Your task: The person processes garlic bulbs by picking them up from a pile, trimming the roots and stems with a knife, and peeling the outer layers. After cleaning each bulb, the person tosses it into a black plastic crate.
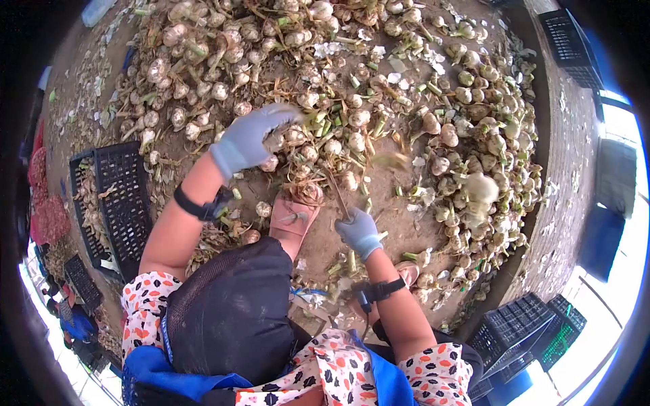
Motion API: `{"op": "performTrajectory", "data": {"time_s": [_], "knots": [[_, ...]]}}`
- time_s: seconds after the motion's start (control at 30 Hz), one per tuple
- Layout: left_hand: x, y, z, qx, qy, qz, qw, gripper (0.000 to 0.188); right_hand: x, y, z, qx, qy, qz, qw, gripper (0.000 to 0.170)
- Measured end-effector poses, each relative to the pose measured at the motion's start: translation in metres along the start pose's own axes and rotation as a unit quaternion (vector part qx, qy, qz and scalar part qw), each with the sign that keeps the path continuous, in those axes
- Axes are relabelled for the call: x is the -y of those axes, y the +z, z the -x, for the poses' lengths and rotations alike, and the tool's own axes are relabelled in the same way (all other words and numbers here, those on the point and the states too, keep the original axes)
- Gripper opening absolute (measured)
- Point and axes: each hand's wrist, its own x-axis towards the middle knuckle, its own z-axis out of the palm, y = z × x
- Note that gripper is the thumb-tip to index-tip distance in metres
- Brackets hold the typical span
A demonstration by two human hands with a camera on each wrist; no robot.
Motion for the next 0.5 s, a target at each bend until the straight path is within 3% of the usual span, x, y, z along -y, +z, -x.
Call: {"op": "performTrajectory", "data": {"time_s": [0.03, 0.13, 0.17, 0.23, 0.27, 0.33, 0.4, 0.43, 0.5], "knots": [[0.017, 0.009, 0.001, 0.137, -0.107, -0.111, 0.979, 0.081, -0.001, 0.0, 0.001, 0.006, 0.01, -0.015, 1.0, 0.017], [0.047, 0.043, 0.024, 0.21, -0.143, -0.186, 0.949, 0.072, -0.001, 0.001, 0.004, 0.007, 0.008, 0.0, 1.0, 0.017], [0.055, 0.054, 0.033, 0.21, -0.145, -0.184, 0.949, 0.072, -0.001, 0.0, 0.005, 0.009, 0.018, 0.008, 1.0, 0.017], [0.059, 0.059, 0.039, 0.127, -0.132, -0.214, 0.959, 0.062, -0.002, -0.001, 0.003, 0.008, 0.026, 0.012, 1.0, 0.018], [0.055, 0.056, 0.034, 0.127, -0.129, -0.216, 0.959, 0.062, -0.003, 0.0, 0.002, 0.013, 0.036, -0.001, 0.999, 0.018], [0.044, 0.052, 0.025, 0.23, -0.281, -0.212, 0.907, 0.056, -0.004, -0.001, 0.001, 0.018, 0.046, -0.012, 0.999, 0.018], [0.045, 0.053, 0.031, 0.211, -0.243, -0.225, 0.92, 0.053, -0.003, -0.005, 0.001, 0.018, 0.018, 0.0, 1.0, 0.016], [0.036, 0.049, 0.035, 0.066, -0.225, -0.172, 0.957, 0.054, -0.004, -0.007, 0.002, 0.018, 0.021, -0.001, 1.0, 0.016], [0.034, 0.059, 0.04, -0.215, -0.157, 0.009, 0.964, 0.055, -0.003, -0.012, 0.001, -0.018, -0.002, -0.003, 1.0, 0.023]]}}
